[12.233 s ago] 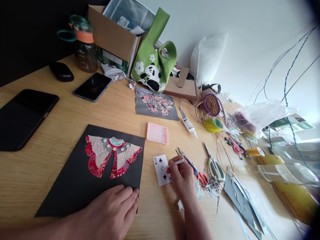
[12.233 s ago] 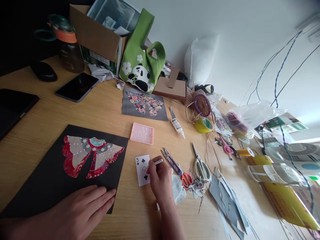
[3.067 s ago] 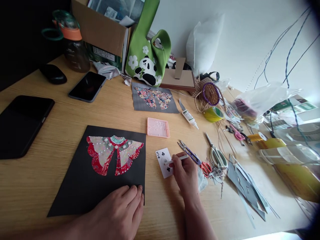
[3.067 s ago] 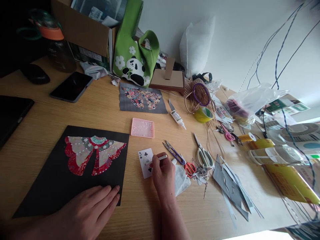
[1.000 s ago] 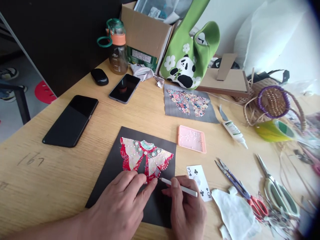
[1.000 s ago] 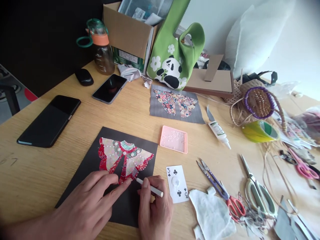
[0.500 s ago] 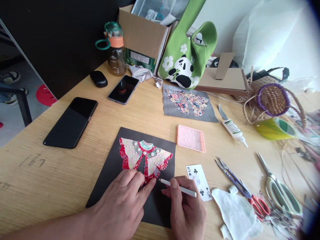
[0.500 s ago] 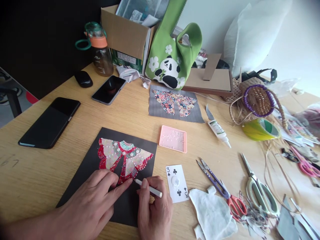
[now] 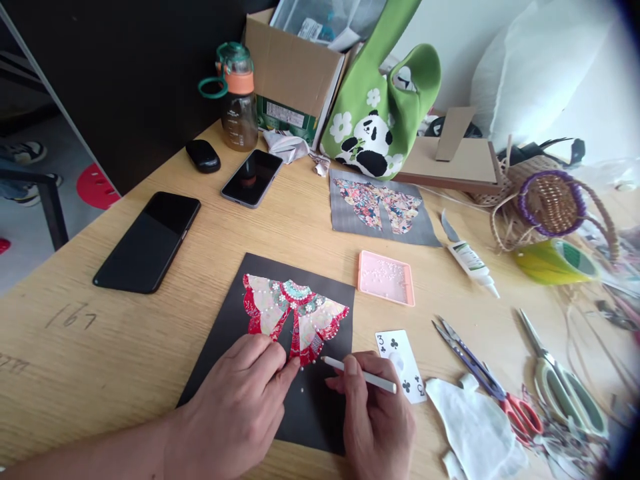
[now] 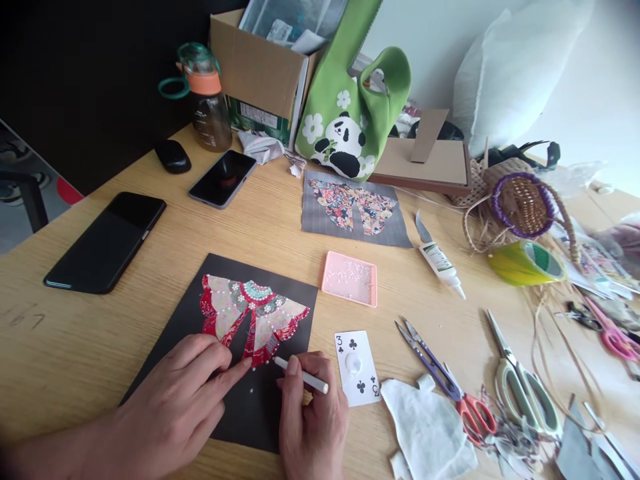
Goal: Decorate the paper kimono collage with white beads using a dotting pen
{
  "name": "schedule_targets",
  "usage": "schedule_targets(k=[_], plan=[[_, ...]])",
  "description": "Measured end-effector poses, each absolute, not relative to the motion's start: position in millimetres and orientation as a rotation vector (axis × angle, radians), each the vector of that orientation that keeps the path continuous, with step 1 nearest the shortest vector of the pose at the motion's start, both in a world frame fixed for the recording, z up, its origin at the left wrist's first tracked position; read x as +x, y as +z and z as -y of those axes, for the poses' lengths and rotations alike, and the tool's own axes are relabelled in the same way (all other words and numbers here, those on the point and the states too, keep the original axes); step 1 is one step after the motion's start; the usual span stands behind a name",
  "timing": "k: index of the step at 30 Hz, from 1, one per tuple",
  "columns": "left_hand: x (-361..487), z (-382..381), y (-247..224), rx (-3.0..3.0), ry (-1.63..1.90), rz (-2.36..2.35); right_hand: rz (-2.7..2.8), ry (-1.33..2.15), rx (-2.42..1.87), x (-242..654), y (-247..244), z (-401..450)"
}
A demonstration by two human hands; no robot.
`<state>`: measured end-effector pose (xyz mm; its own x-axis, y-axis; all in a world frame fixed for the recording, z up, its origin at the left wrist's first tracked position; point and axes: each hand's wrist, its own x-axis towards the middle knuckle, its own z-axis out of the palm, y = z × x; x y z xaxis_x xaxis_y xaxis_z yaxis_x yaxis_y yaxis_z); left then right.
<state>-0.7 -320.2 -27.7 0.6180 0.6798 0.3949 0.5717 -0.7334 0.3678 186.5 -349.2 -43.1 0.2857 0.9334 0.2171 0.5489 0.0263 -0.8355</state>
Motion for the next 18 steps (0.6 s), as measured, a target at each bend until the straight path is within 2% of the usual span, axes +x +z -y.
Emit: schedule_targets(k=[18], plan=[[-1.5,326.3,-26.4,2.456,0.754,-0.894,1.410,0.525,-1.634,186.5,-41.3,349.4]])
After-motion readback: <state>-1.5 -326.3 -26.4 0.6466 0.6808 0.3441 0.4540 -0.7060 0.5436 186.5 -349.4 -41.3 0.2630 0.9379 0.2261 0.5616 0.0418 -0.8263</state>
